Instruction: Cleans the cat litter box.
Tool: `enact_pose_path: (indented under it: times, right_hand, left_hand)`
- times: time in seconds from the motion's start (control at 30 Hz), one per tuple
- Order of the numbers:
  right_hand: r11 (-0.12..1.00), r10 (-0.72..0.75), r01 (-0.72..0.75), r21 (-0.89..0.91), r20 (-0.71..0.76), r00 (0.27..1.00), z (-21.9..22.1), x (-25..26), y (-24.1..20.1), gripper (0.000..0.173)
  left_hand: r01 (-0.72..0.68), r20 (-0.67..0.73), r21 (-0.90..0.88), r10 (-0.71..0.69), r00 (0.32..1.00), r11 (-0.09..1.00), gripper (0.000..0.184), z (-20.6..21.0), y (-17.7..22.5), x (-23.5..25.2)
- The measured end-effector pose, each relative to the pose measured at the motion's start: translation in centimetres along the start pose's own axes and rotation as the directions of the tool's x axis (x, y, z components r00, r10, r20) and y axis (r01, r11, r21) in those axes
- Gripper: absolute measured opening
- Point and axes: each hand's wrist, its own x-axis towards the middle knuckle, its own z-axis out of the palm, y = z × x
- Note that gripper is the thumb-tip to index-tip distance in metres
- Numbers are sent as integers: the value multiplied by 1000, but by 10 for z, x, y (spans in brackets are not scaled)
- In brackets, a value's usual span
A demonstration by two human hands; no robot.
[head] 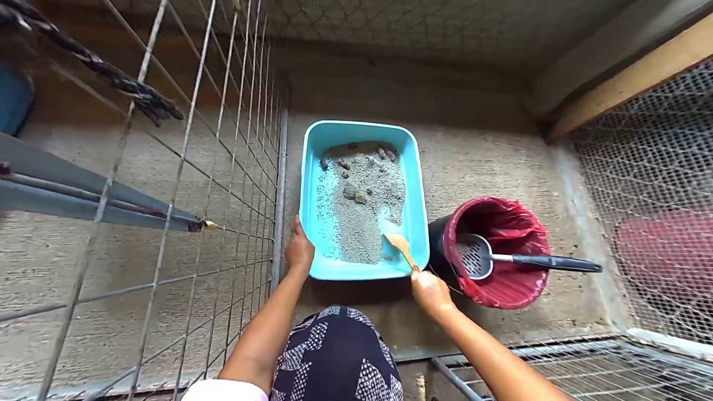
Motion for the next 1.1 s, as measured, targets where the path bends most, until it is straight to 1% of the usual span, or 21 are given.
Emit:
enact_pose_path:
  times: [0.03, 0.07, 0.17, 0.2, 0.33, 0.43, 0.5, 0.6, 0.67, 0.7, 0.77, 0.8, 0.83, 0.9, 0.97, 1.03, 1.1]
  right_hand:
    - [1000, -3, 3, 5, -22, 1000, -2, 5, -3, 41]
    - [1000, 1, -1, 7, -8, 1000, -6, 2, -7, 40]
    - [1000, 27, -25, -17, 152, 988, -18, -32, -21, 36]
    - [1000, 25, -22, -20, 166, 986, -17, -34, -22, 35]
    - [1000, 10, -10, -3, 68, 998, -20, -9, -23, 35]
    - [1000, 1, 1, -16, 113, 994, -18, -25, -21, 35]
    - [1000, -17, 19, -19, 99, 995, -8, -26, -15, 37]
    - [999, -41, 44, 29, -80, 996, -1, 14, 1, 41]
    - [999, -39, 40, 2, -101, 994, -14, 23, 2, 40]
    - [999, -50, 49, -18, -67, 997, -18, 15, 1, 39]
    - [993, -58, 65, -97, 75, 995, -18, -10, 0, 37]
    - [987, -75, 91, -136, 119, 990, -12, -19, 0, 38]
    - [980, -105, 124, -157, 121, 987, -2, -22, 0, 40]
    - [980, -158, 159, -123, 25, 987, 20, -9, -11, 45]
    - [987, -157, 156, -25, -75, 985, 23, 19, -38, 50]
    - [985, -126, 142, 101, -152, 980, -2, 49, -71, 50]
    - [980, -84, 111, 166, -162, 983, -51, 56, -94, 49]
  left_hand:
    - [-3, -7, 2, 3, 1000, 1000, 75, 0, 0, 1]
    - [-11, -13, 2, 11, 1000, 1000, 74, 0, 0, 1]
    - [-28, -22, -16, 28, 999, 999, 71, -1, 2, 1]
    - [-22, -9, -13, 22, 1000, 1000, 72, -1, 2, 0]
    - [-19, -21, -2, 19, 1000, 1000, 75, -1, 1, 2]
    - [-30, -32, 2, 30, 999, 1000, 73, 1, 1, 6]
    - [-19, -18, 2, 19, 1000, 1000, 74, 1, 3, 6]
    - [-9, -17, 12, 9, 1000, 1000, 75, 2, 1, 6]
    - [-17, -39, 2, 17, 999, 1000, 74, 2, 1, 10]
    - [-19, -36, 3, 19, 999, 1000, 74, 1, 1, 11]
    - [-12, -18, 7, 12, 1000, 1000, 76, 1, 1, 11]
    - [-6, -6, 12, 6, 1000, 1000, 77, 1, 1, 11]
    - [-4, 5, 12, 4, 1000, 1000, 78, 2, 1, 9]
    - [-9, 16, 17, 9, 1000, 1000, 80, 2, 2, 9]
    - [-6, 27, 26, 5, 1000, 1000, 81, 2, 4, 9]
    - [-20, 1, 16, 20, 1000, 1000, 79, 4, -2, 12]
    - [-30, -2, 7, 30, 1000, 1000, 77, 3, -2, 11]
